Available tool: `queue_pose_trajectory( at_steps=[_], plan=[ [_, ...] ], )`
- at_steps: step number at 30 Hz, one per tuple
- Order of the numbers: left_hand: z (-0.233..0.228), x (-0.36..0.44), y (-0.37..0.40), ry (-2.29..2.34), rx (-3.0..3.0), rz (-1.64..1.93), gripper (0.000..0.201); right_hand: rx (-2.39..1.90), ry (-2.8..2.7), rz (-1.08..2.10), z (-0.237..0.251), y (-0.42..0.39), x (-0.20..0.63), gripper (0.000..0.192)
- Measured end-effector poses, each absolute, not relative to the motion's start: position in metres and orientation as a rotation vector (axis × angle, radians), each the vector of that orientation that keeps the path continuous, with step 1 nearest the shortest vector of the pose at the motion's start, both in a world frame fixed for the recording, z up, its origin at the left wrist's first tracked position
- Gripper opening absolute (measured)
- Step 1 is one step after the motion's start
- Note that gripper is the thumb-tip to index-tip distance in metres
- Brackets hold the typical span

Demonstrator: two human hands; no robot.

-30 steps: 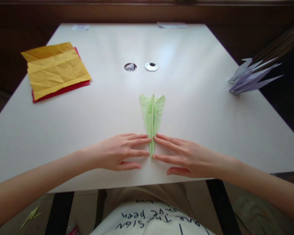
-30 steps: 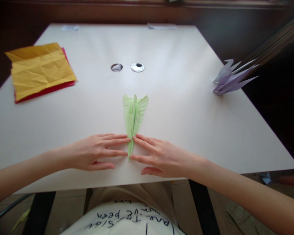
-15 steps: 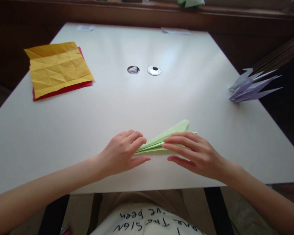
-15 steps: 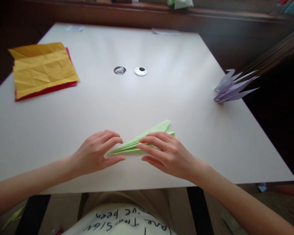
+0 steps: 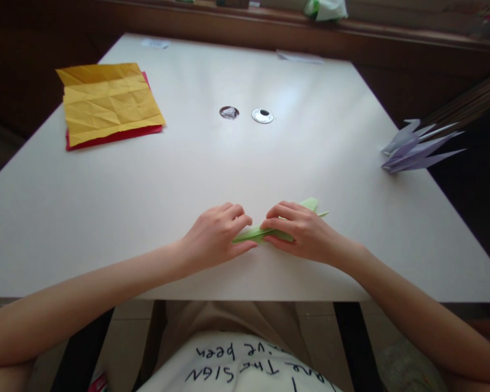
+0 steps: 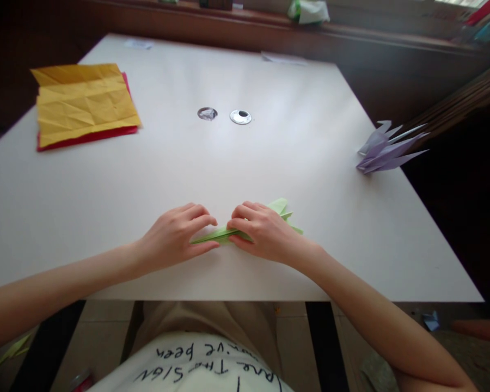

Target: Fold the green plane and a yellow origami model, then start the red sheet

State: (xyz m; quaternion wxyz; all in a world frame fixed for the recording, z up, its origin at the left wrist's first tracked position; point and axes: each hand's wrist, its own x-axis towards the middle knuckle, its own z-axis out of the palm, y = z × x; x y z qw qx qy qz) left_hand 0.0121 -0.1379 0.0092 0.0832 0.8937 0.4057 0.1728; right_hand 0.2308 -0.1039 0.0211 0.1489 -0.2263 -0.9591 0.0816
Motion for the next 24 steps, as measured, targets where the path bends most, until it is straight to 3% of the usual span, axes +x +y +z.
queue_pose_trajectory(
  at_steps=[10, 24],
  plan=[
    [0.006, 0.022, -0.134, 1.259, 2.65, 0.473, 0.013, -0.647, -2.785, 0.232, 0.019, -0.1, 0.217, 0.017],
    [0.006, -0.005, -0.124, 1.235, 2.382, 0.444, 0.011, -0.843, -2.798, 0.423, 0.023, -0.096, 0.217, 0.02]
  ],
)
